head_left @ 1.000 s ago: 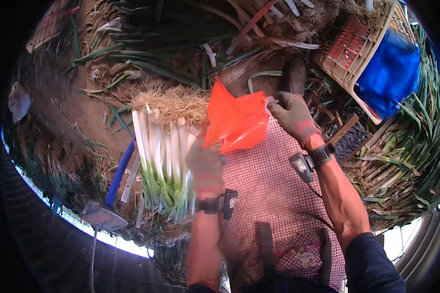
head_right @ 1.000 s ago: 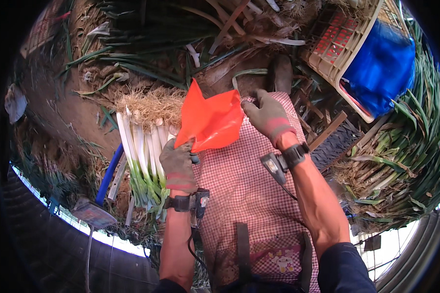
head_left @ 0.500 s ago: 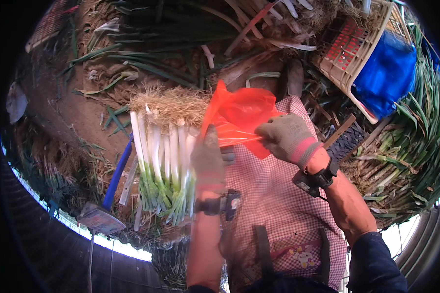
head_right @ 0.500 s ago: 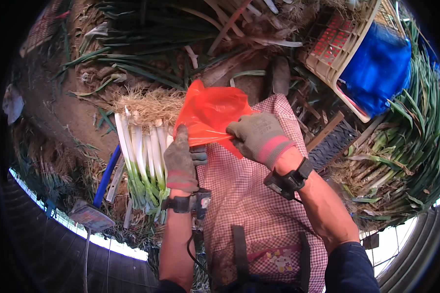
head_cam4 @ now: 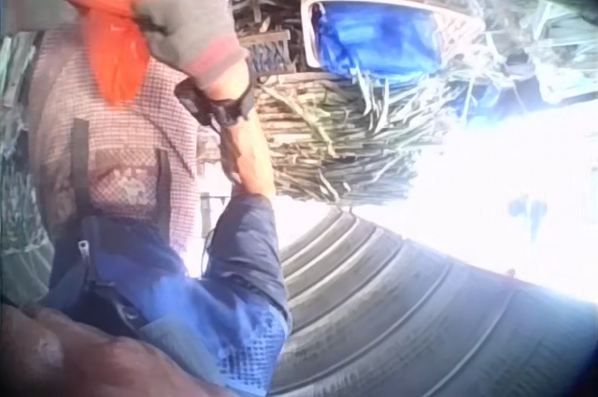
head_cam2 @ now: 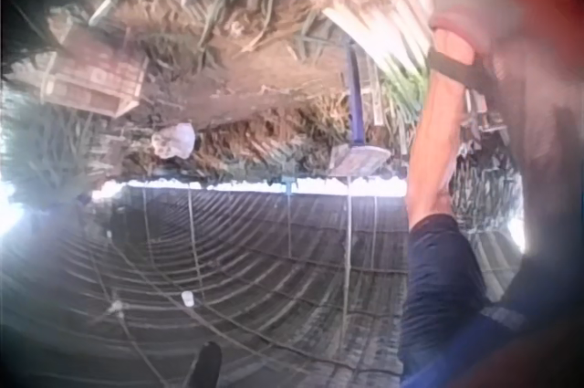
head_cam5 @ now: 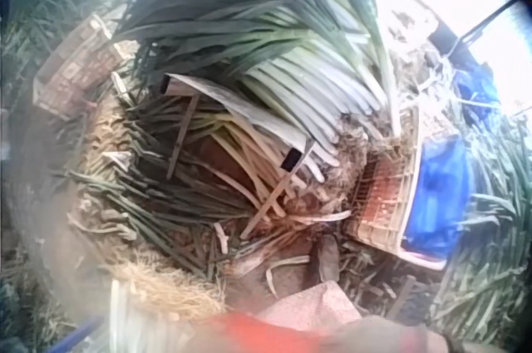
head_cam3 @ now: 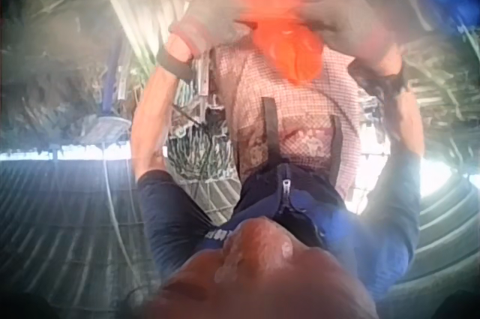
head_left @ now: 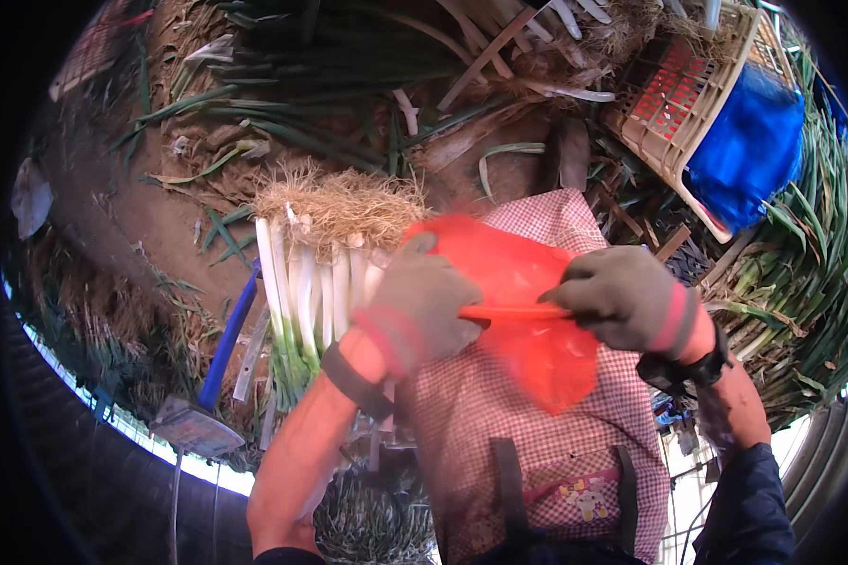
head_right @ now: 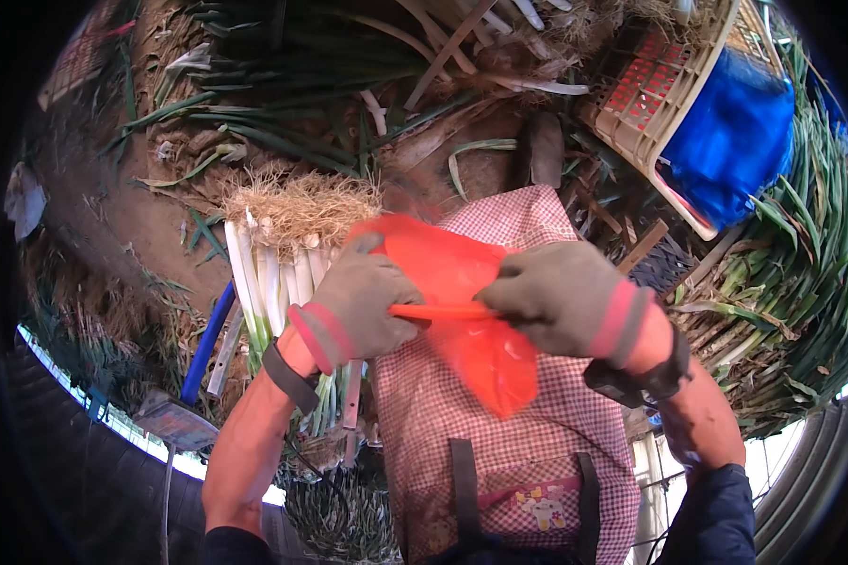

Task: Sorting and bundling leeks in an agricultural setting using a scale and tape.

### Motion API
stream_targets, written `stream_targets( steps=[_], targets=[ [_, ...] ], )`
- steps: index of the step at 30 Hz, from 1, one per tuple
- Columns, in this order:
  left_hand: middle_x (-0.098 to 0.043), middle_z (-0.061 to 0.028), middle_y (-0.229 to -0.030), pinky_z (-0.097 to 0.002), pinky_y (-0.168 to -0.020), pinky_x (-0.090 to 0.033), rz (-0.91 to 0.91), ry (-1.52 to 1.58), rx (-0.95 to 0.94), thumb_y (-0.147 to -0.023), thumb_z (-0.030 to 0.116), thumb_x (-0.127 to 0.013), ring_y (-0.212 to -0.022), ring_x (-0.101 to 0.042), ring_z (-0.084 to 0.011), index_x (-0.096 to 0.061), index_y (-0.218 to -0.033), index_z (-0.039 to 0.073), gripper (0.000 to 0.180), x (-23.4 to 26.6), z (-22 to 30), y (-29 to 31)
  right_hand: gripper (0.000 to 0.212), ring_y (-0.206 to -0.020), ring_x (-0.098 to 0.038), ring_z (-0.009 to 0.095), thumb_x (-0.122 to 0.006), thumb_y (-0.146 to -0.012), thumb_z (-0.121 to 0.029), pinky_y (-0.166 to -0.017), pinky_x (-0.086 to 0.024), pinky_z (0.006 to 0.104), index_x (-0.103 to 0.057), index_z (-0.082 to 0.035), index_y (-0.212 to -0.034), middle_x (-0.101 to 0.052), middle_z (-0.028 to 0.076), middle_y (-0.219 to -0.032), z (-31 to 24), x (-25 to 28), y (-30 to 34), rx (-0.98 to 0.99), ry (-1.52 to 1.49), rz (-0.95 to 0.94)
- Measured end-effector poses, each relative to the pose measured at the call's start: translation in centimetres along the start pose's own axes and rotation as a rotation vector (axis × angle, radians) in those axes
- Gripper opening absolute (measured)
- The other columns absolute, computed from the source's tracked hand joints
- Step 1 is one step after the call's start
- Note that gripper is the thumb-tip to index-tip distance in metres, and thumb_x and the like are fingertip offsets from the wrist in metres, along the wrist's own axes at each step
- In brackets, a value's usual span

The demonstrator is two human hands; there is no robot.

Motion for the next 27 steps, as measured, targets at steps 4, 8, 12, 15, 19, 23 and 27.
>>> stream_targets(
  steps=[4,8,12,15,19,23,27],
  targets=[
    [-0.072,-0.0080,-0.082,-0.0352,-0.079,-0.052,-0.118,0.572,0.185,-0.083,0.028,-0.076,-0.080,-0.067,-0.0187,-0.076,-0.101,0.006,0.029,-2.2,-2.1,3.8,0.027,-0.091,-0.071,0.020,-0.067,-0.085,0.000,-0.085,-0.056,0.0323,-0.076,-0.004,-0.110,-0.075,0.010,-0.101,5.5,-2.1,1.2,-0.279,-0.507,0.208],
    [-0.073,-0.0056,-0.087,-0.0274,-0.069,-0.050,-0.054,1.285,0.331,-0.090,0.034,-0.072,-0.081,-0.062,-0.0075,-0.073,-0.106,-0.001,0.038,-5.5,-4.4,8.6,0.031,-0.100,-0.070,0.017,-0.067,-0.088,-0.003,-0.088,-0.056,0.0327,-0.072,-0.003,-0.118,-0.075,0.013,-0.106,10.8,-10.2,0.2,-0.410,-0.487,0.507],
    [-0.072,-0.0175,-0.096,-0.0379,-0.080,-0.054,0.224,0.959,0.383,-0.085,0.028,-0.071,-0.090,-0.070,-0.0309,-0.072,-0.107,0.007,0.030,-5.9,-8.6,13.1,0.033,-0.108,-0.069,0.025,-0.069,-0.088,-0.008,-0.094,-0.054,0.0351,-0.068,-0.002,-0.121,-0.074,0.012,-0.115,11.7,-18.2,-4.8,-0.339,0.218,0.647],
    [-0.071,-0.0136,-0.091,-0.0379,-0.078,-0.055,0.715,0.383,0.644,-0.086,0.013,-0.070,-0.086,-0.069,-0.0310,-0.072,-0.105,0.007,0.020,-2.3,-13.1,15.5,0.034,-0.110,-0.068,0.032,-0.069,-0.086,-0.010,-0.096,-0.053,0.0388,-0.068,-0.002,-0.120,-0.073,0.014,-0.116,11.0,-18.1,-10.0,-0.467,-0.322,0.835],
    [-0.070,-0.0114,-0.093,-0.0401,-0.076,-0.055,1.027,-0.237,0.441,-0.087,0.008,-0.068,-0.085,-0.068,-0.0302,-0.071,-0.109,0.008,0.022,2.7,-17.0,13.3,0.036,-0.112,-0.065,0.038,-0.068,-0.087,-0.015,-0.098,-0.051,0.0426,-0.066,-0.001,-0.120,-0.071,0.018,-0.116,11.5,-19.3,-15.6,-0.574,-0.171,0.740],
    [-0.072,-0.0109,-0.103,-0.0391,-0.078,-0.055,1.046,-0.254,0.620,-0.089,0.009,-0.069,-0.090,-0.069,-0.0283,-0.069,-0.113,0.005,0.024,1.9,-24.3,12.3,0.037,-0.109,-0.066,0.037,-0.069,-0.087,-0.021,-0.093,-0.052,0.0425,-0.066,-0.002,-0.119,-0.071,0.020,-0.111,12.1,-17.8,-18.8,-0.504,-0.247,1.012],
    [-0.074,-0.0075,-0.108,-0.0332,-0.080,-0.055,0.868,1.105,0.608,-0.092,0.012,-0.070,-0.093,-0.068,-0.0184,-0.068,-0.118,0.001,0.028,-6.8,-38.5,15.7,0.032,-0.102,-0.068,0.038,-0.069,-0.085,-0.021,-0.087,-0.054,0.0434,-0.069,-0.006,-0.113,-0.072,0.020,-0.103,12.2,-19.4,-22.9,-0.547,-0.339,0.885]
  ],
)
Point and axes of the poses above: each hand's wrist, its own y-axis away from the middle knuckle, its own x-axis out of the back of the hand, z = x × y, the point moved 7 cm from there along -y, towards the middle knuckle
